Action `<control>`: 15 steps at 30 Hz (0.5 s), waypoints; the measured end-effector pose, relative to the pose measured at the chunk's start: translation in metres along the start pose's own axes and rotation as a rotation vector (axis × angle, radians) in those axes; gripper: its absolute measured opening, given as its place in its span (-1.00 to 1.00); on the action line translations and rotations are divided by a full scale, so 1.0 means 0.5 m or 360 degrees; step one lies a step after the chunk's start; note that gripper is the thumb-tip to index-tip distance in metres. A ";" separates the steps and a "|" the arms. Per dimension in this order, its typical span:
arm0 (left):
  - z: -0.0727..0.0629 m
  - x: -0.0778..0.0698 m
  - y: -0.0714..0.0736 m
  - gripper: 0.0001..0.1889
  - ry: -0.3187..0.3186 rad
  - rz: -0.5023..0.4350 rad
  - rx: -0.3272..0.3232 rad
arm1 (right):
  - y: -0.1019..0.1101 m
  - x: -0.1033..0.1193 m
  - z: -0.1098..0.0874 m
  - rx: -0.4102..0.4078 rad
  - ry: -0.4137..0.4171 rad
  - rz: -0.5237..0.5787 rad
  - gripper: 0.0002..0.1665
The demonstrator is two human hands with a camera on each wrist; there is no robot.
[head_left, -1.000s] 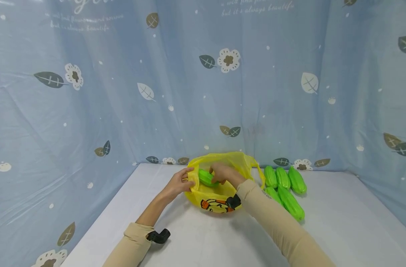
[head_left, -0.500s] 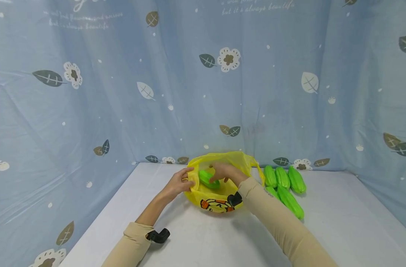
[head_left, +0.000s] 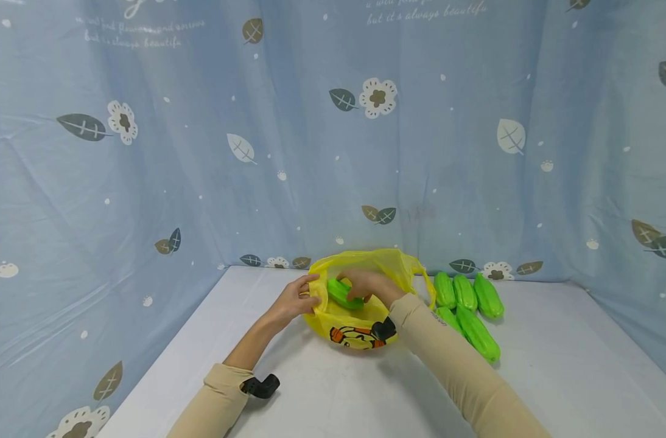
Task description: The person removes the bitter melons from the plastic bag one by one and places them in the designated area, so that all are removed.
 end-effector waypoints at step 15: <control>0.002 0.001 0.000 -0.30 0.0005 0.0013 -0.0023 | 0.008 -0.012 -0.014 -0.0019 0.0041 0.0021 -0.31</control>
Point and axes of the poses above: each hand's wrist, its own z-axis towards the middle knuckle, its own y-axis out of the back of the hand, x = y × z, the point moved 1 cm from there along z, towards the middle knuckle, and after that the axes turned 7 degrees about x, right-handed, at the moved point
